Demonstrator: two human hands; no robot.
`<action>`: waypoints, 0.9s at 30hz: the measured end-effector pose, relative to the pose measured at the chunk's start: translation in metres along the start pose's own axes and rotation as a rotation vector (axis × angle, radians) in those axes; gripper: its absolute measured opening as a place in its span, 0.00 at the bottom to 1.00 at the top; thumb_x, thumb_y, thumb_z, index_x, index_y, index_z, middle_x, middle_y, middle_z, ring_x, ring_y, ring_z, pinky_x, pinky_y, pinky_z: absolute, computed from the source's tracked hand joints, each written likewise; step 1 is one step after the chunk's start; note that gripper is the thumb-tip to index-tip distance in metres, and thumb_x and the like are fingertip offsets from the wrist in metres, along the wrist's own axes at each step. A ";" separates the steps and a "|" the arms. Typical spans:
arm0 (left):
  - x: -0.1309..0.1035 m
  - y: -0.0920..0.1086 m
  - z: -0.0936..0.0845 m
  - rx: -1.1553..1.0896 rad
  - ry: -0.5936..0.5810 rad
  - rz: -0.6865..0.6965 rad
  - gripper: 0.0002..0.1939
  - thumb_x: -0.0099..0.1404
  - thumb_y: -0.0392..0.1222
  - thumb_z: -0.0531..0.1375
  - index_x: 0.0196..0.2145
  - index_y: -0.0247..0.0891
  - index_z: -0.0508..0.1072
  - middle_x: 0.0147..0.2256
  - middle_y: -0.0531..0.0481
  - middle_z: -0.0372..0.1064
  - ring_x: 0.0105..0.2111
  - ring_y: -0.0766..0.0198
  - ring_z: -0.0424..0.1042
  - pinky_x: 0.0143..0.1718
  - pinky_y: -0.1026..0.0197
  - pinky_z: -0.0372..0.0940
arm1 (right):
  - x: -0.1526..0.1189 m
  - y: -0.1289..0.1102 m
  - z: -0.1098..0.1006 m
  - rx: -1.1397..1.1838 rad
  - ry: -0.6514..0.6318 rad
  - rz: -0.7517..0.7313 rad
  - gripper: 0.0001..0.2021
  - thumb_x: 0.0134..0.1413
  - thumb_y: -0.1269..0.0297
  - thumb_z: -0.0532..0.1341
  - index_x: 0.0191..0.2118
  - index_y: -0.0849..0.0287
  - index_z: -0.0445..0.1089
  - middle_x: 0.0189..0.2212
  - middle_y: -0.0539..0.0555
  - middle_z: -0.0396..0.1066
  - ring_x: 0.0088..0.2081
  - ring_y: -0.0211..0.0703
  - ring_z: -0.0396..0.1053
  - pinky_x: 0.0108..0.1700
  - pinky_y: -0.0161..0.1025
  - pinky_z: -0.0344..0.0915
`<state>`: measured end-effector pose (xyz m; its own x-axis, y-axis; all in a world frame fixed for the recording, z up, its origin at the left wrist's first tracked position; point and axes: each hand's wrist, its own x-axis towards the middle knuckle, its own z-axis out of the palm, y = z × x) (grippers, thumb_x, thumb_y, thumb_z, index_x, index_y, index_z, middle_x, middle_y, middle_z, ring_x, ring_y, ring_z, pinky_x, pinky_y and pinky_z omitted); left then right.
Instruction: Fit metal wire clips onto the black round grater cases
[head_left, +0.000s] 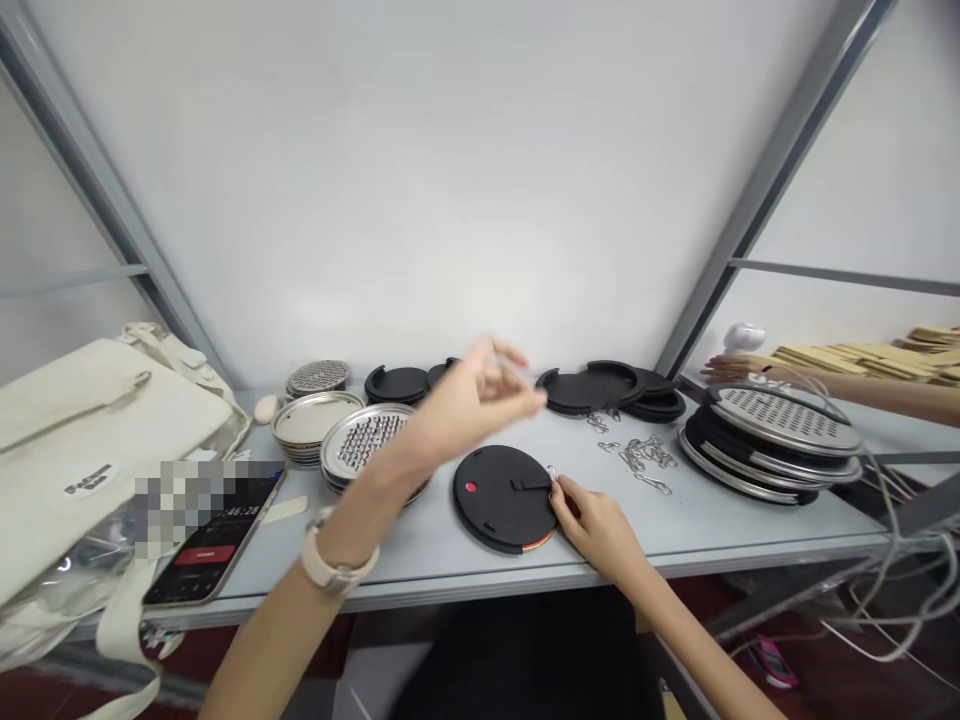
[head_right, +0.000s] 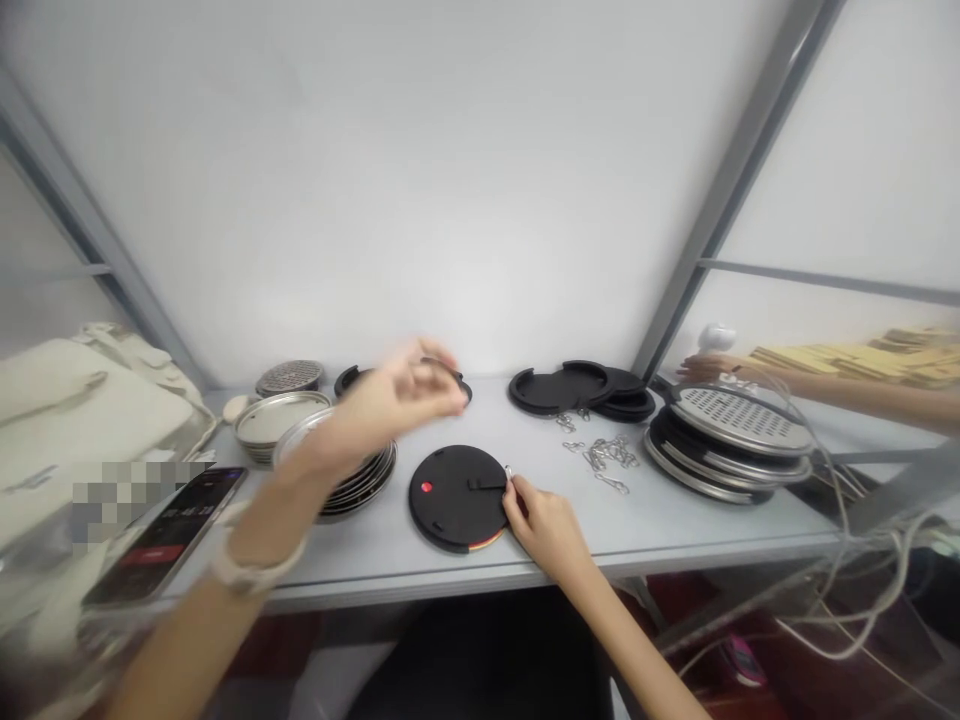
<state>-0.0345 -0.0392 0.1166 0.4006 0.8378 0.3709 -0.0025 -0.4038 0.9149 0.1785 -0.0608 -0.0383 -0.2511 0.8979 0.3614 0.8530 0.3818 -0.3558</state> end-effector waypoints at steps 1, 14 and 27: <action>-0.001 -0.010 0.003 0.016 -0.043 -0.051 0.12 0.58 0.40 0.65 0.39 0.33 0.71 0.33 0.47 0.71 0.35 0.64 0.72 0.40 0.59 0.67 | 0.000 0.000 0.000 0.003 -0.002 0.001 0.15 0.65 0.60 0.44 0.30 0.56 0.62 0.18 0.49 0.67 0.21 0.42 0.69 0.26 0.34 0.52; 0.007 -0.118 0.021 0.164 -0.192 -0.230 0.08 0.56 0.34 0.57 0.32 0.31 0.75 0.30 0.47 0.72 0.28 0.66 0.70 0.33 0.64 0.64 | 0.002 -0.002 -0.002 0.022 -0.004 0.031 0.14 0.65 0.60 0.45 0.29 0.55 0.58 0.17 0.47 0.64 0.19 0.40 0.65 0.25 0.34 0.50; 0.004 -0.129 0.027 0.370 -0.208 -0.084 0.10 0.58 0.33 0.56 0.33 0.35 0.77 0.33 0.49 0.73 0.29 0.67 0.67 0.33 0.65 0.61 | 0.004 -0.001 -0.005 0.154 -0.026 0.104 0.10 0.60 0.62 0.48 0.27 0.54 0.51 0.17 0.44 0.57 0.19 0.36 0.57 0.26 0.33 0.49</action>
<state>-0.0082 0.0065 -0.0039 0.5615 0.7969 0.2228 0.3518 -0.4736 0.8075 0.1788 -0.0591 -0.0321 -0.1790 0.9388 0.2942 0.7956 0.3140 -0.5181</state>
